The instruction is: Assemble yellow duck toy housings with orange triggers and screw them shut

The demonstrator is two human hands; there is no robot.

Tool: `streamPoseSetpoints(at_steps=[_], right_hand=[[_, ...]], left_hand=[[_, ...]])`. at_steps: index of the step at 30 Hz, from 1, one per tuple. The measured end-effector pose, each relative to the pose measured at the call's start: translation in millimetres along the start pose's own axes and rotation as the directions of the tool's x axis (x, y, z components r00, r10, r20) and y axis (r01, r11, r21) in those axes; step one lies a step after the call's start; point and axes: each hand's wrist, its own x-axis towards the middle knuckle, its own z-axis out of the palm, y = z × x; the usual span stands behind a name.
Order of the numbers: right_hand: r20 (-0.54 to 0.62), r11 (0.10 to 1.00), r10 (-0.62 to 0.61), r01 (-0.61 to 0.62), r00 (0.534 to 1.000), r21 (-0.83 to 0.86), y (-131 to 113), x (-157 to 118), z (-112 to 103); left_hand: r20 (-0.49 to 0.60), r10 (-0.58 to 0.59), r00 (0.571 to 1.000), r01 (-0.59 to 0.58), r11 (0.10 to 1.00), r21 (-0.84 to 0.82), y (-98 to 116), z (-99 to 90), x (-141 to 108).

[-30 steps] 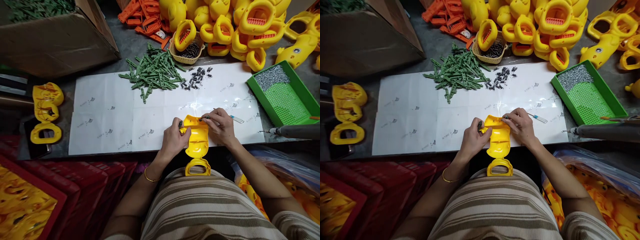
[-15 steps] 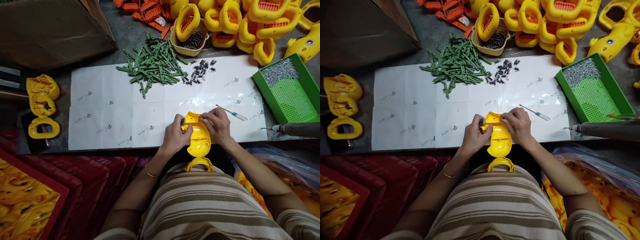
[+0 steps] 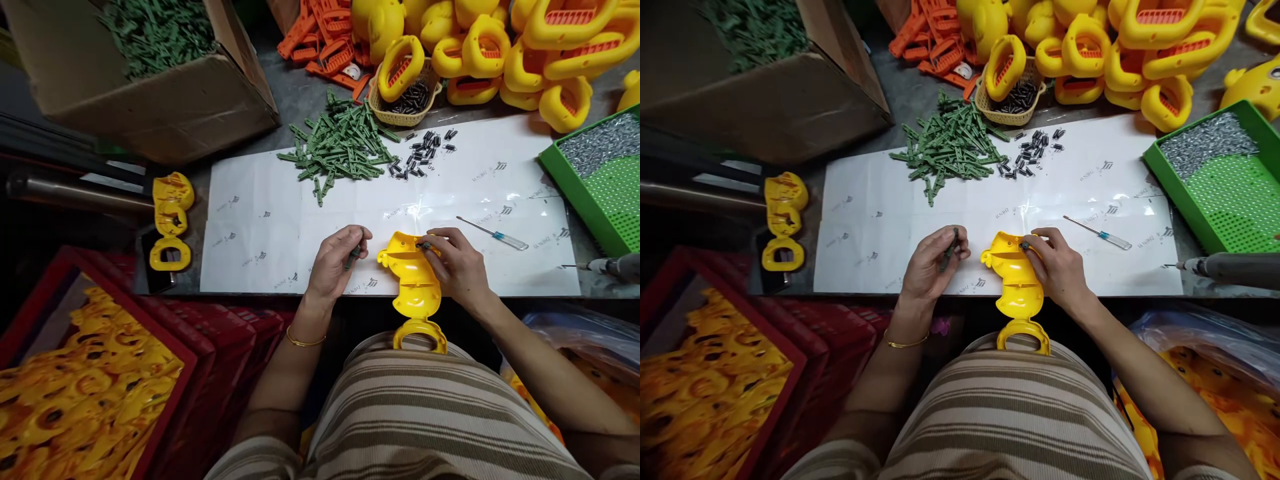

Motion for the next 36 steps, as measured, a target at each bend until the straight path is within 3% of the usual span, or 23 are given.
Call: streamPoseSetpoints(at_steps=[4,8,10,12,15,18,24,31,33,36], right_hand=[[0.004,1.0,0.015,-0.015,1.0,-0.025,-1,-1,-1],[0.007,0.999,0.038,-0.038,0.999,-0.008,-1,-1,0],[0.011,0.999,0.048,-0.048,0.999,0.001,-1,-1,0],[0.016,0.999,0.046,-0.046,0.999,0.003,-1,0,0],[0.01,0.999,0.029,-0.029,1.0,-0.018,-3,0,-1],[0.005,0.998,0.031,-0.03,1.0,-0.055,-4,0,-1],[0.017,0.997,0.046,-0.045,0.999,-0.057,-5,1,-1],[0.014,0.997,0.007,-0.006,1.0,-0.079,-4,5,0],[0.034,0.997,0.019,-0.016,0.999,-0.075,-5,7,0],[0.084,0.997,0.056,-0.051,0.995,-0.059,-6,12,0]], left_hand=[[0.018,-0.226,0.974,0.224,0.947,-0.231,1,0.0,4],[0.013,-0.243,0.97,0.239,0.943,-0.231,-2,3.8,3],[-0.062,-0.143,0.988,0.132,0.979,-0.157,-5,8.0,2],[-0.161,0.063,0.985,-0.062,0.998,0.006,-8,13.9,1],[-0.146,0.437,0.888,-0.374,0.868,0.327,-15,24.1,1],[0.005,0.614,0.79,-0.543,0.694,0.473,-27,32.1,7],[0.112,0.692,0.714,-0.616,0.543,0.571,-48,33.1,19],[0.384,0.705,0.596,-0.722,0.262,0.64,-39,28.8,22],[0.395,0.701,0.593,-0.717,0.238,0.655,-39,28.0,23],[0.353,0.675,0.648,-0.681,0.305,0.666,-42,25.5,25]])
